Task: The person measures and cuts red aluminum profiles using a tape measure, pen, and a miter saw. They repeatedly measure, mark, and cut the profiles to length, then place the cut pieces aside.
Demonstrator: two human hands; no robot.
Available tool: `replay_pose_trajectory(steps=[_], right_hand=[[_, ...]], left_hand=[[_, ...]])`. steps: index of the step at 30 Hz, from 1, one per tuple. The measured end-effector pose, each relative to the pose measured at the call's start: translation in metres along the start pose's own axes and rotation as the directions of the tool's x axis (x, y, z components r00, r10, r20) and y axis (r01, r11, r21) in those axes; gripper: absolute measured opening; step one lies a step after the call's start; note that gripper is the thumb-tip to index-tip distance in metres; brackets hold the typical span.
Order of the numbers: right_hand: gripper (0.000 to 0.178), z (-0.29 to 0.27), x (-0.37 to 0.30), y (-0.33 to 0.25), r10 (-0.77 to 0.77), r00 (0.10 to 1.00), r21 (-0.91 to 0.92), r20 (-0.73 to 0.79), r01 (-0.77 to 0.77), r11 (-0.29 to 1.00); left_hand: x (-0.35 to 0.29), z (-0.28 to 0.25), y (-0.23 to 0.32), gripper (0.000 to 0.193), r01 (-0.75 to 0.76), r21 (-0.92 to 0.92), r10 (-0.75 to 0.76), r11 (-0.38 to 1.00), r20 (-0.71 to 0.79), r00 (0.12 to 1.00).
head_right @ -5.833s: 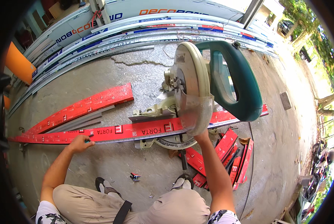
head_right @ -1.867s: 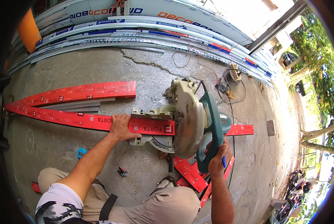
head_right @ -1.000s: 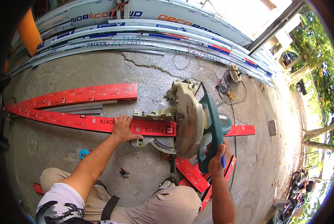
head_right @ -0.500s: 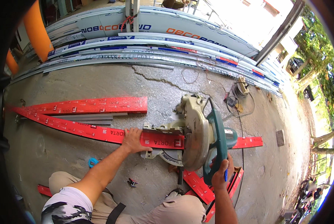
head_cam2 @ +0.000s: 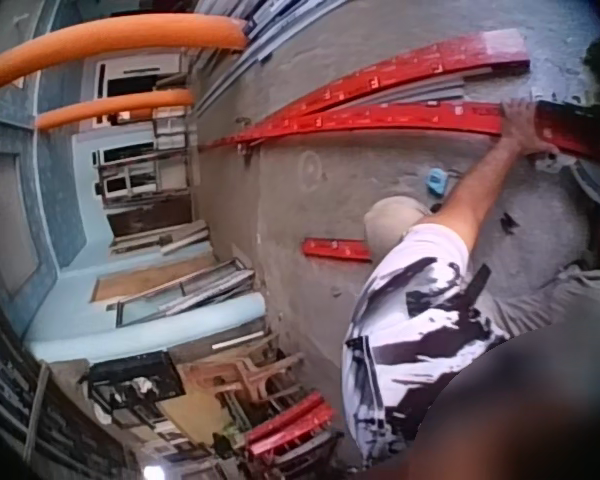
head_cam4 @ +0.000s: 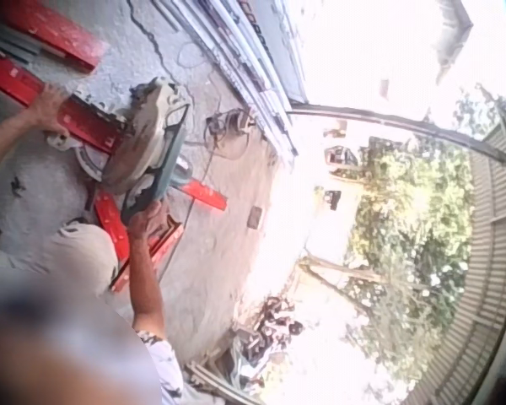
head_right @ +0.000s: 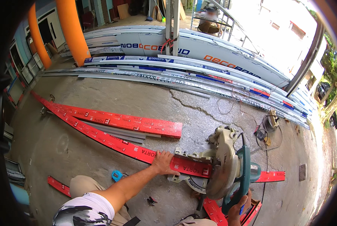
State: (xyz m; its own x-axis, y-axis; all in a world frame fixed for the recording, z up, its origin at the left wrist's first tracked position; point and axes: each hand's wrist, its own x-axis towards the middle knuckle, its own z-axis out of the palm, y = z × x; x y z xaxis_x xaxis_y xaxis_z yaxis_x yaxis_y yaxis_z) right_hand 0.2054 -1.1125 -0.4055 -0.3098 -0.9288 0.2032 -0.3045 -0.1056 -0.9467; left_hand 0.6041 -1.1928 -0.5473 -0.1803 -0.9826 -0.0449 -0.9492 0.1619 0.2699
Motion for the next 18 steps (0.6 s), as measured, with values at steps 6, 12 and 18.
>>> replay_pose_trajectory(steps=[6, 12, 18], right_hand=[[0.075, -0.003, -0.002, 0.012, 0.007, 1.0, 0.017, -0.002, -0.007, 1.0], [0.075, -0.005, -0.004, 0.014, -0.004, 1.0, 0.024, -0.008, 0.004, 1.0], [0.077, -0.006, -0.004, 0.015, 0.005, 1.0, 0.009, 0.007, -0.005, 1.0]], left_hand=[[0.0, -0.001, 0.001, 0.121, 0.006, -0.005, -0.006, 1.0, 0.018, 1.0], [0.0, 0.002, 0.001, 0.119, 0.011, -0.007, -0.011, 1.0, 0.022, 1.0], [-0.001, 0.001, 0.001, 0.12, 0.017, -0.019, -0.016, 1.0, 0.014, 1.0]])
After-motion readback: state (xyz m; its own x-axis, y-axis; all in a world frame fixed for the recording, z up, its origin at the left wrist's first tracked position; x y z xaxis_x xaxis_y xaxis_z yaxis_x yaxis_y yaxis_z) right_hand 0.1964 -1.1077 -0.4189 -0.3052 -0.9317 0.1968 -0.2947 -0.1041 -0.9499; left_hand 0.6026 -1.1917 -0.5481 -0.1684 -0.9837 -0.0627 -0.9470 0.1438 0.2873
